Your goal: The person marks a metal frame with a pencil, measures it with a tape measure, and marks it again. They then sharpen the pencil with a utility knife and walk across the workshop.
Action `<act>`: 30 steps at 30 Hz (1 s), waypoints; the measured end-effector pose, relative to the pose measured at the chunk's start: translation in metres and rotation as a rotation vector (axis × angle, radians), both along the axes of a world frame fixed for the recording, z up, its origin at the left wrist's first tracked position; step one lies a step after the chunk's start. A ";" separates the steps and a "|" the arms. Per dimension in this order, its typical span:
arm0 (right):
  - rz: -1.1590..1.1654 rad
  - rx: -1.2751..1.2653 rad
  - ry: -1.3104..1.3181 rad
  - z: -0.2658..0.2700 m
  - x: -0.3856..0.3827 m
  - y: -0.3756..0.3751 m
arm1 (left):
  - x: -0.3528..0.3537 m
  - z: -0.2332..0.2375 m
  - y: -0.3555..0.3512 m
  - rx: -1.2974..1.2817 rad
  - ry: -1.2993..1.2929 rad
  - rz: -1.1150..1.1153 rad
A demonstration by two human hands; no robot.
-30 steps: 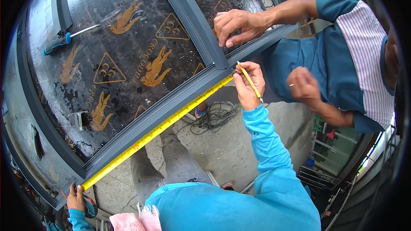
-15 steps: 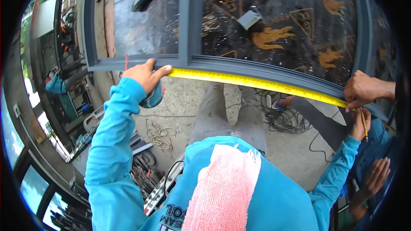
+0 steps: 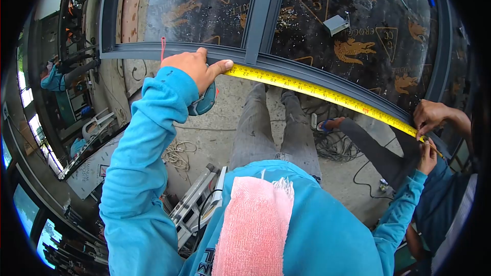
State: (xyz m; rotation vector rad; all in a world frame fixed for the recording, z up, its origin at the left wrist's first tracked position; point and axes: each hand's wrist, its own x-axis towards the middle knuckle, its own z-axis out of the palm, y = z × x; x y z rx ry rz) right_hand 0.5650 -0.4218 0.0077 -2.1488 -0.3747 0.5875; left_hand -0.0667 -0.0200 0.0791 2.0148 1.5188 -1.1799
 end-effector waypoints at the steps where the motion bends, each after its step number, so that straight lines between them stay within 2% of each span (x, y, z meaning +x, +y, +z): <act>1: -0.010 0.004 0.001 0.000 -0.003 -0.001 | 0.000 0.000 0.000 0.002 -0.001 0.000; 22: 0.179 -0.014 -0.124 0.003 -0.005 -0.003 | 0.005 0.005 0.002 -0.011 -0.005 -0.016; 27: 0.029 0.052 -0.047 0.008 -0.027 0.011 | 0.001 0.008 0.001 0.038 -0.044 -0.039; 29: -0.019 0.047 -0.060 0.015 -0.045 0.023 | 0.006 0.013 0.003 -0.014 -0.022 0.040; 30: -0.078 0.046 -0.076 0.019 -0.054 0.030 | 0.000 0.005 0.000 0.042 -0.067 -0.013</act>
